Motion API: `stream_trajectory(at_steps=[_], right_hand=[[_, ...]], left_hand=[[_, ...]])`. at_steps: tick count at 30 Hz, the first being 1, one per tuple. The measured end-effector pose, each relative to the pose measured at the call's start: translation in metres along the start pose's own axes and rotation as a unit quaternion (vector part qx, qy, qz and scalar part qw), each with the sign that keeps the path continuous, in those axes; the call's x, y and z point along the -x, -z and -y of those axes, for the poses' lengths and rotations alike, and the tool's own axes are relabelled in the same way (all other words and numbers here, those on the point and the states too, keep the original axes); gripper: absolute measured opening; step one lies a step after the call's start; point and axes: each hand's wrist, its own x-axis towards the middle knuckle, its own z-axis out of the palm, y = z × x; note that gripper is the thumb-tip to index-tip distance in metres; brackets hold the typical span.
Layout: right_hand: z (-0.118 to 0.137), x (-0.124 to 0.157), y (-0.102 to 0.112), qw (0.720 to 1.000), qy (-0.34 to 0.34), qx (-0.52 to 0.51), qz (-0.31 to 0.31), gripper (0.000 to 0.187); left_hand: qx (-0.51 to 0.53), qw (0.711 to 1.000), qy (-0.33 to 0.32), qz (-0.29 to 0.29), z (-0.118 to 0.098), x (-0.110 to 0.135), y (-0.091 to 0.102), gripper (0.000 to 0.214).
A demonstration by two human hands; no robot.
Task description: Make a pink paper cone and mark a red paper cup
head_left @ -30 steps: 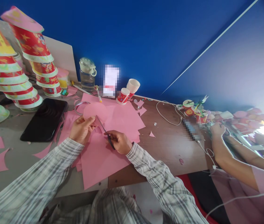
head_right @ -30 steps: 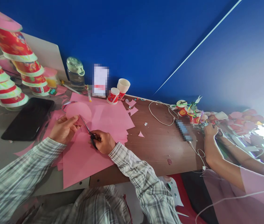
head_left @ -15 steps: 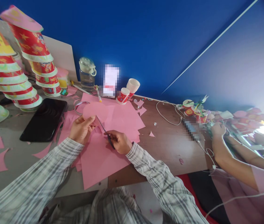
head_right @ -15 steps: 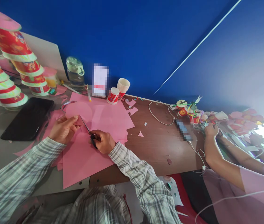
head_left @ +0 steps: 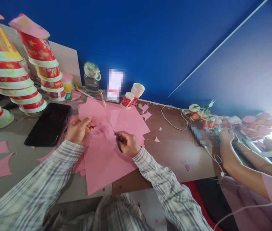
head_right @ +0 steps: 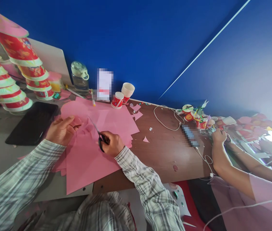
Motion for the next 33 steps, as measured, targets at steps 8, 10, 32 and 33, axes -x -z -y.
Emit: stream_trajectory(at_steps=[8, 10, 32, 33], right_hand=[[-0.004, -0.010, 0.017, 0.947, -0.025, 0.314, -0.063, 0.056], [-0.004, -0.011, 0.017, 0.935, -0.040, 0.350, -0.046, 0.059], [-0.004, -0.013, 0.026, 0.900, -0.119, 0.418, -0.013, 0.041], [-0.003, -0.013, 0.026, 0.899, -0.119, 0.421, -0.011, 0.040]], left_hand=[[-0.001, 0.999, 0.032, 0.025, 0.006, -0.001, 0.004, 0.011], [-0.007, 0.999, 0.032, 0.039, 0.005, -0.001, 0.004, 0.010], [-0.019, 0.998, 0.051, 0.041, 0.013, 0.006, -0.002, 0.014], [-0.019, 0.998, 0.049, 0.042, 0.014, 0.006, -0.002, 0.015]])
